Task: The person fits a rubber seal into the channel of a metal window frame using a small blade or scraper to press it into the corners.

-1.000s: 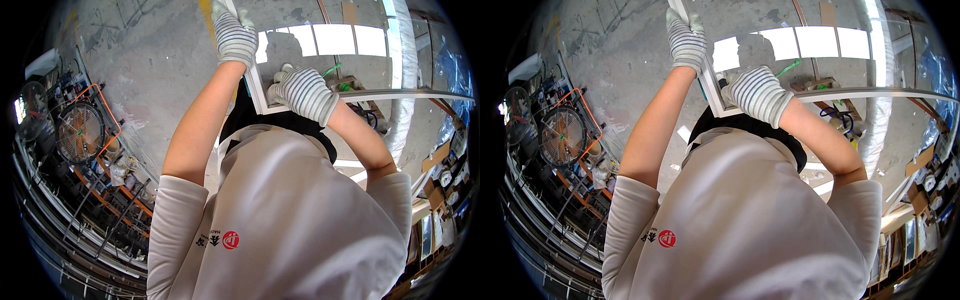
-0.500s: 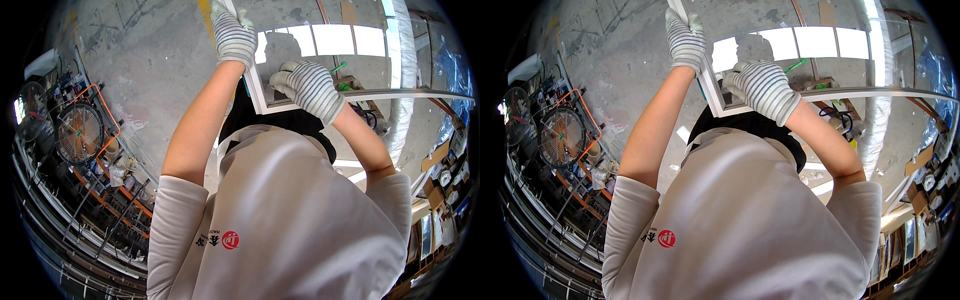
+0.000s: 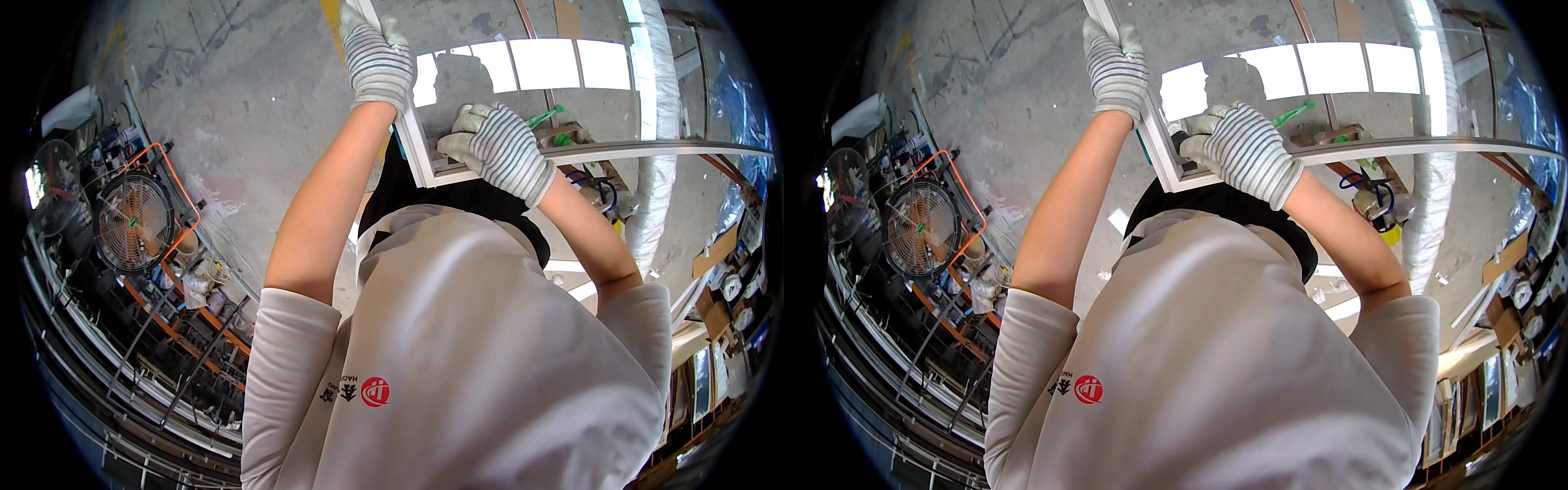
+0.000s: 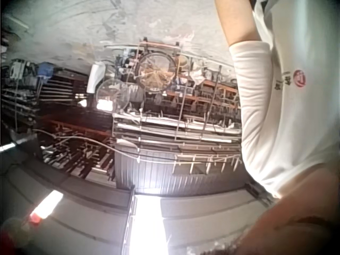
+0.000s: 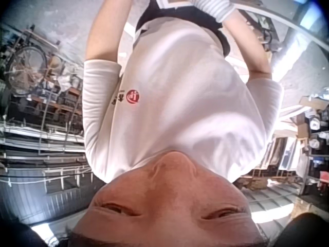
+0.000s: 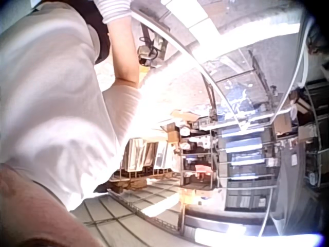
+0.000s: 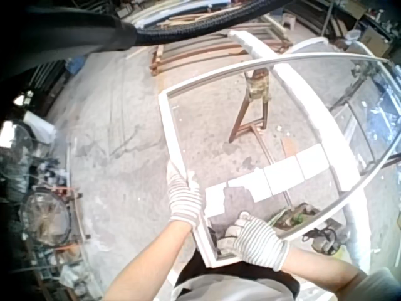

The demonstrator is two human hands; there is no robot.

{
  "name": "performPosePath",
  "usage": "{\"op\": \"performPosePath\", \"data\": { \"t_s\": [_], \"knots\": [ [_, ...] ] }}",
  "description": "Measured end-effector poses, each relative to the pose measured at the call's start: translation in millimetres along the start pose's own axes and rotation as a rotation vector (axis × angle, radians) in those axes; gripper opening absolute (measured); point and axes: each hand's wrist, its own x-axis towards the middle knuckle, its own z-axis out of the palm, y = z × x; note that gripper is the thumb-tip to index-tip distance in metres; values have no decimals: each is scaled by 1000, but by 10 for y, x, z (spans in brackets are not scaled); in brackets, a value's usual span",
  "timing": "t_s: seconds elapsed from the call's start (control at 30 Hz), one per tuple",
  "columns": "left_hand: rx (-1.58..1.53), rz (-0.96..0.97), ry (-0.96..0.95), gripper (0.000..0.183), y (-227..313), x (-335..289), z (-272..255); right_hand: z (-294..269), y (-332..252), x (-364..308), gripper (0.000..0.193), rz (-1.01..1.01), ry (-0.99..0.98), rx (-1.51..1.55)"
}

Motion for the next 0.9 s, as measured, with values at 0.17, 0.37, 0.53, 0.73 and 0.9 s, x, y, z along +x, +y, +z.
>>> {"op": "performPosePath", "data": {
  "t_s": [0.17, 0.37, 0.53, 0.73, 0.9],
  "knots": [
    [-61, -113, -137, 31, 184, 48, -124, 52, 20, -1, 14, 112, 140, -8],
    [-106, -122, -87, 31, 178, 49, -111, -2, -25, 5, 20, 66, -16, -98],
    [-58, -109, -97, 33, 152, 48, -89, -32, -17, -10, 21, 31, -48, -99],
    [-12, -34, -54, 35, 104, 26, -77, -46, 4, -5, 19, -53, -105, -55],
    [-60, -48, -19, 36, 125, 24, -67, -59, 33, -36, 15, 59, -126, -34]
  ]
}}
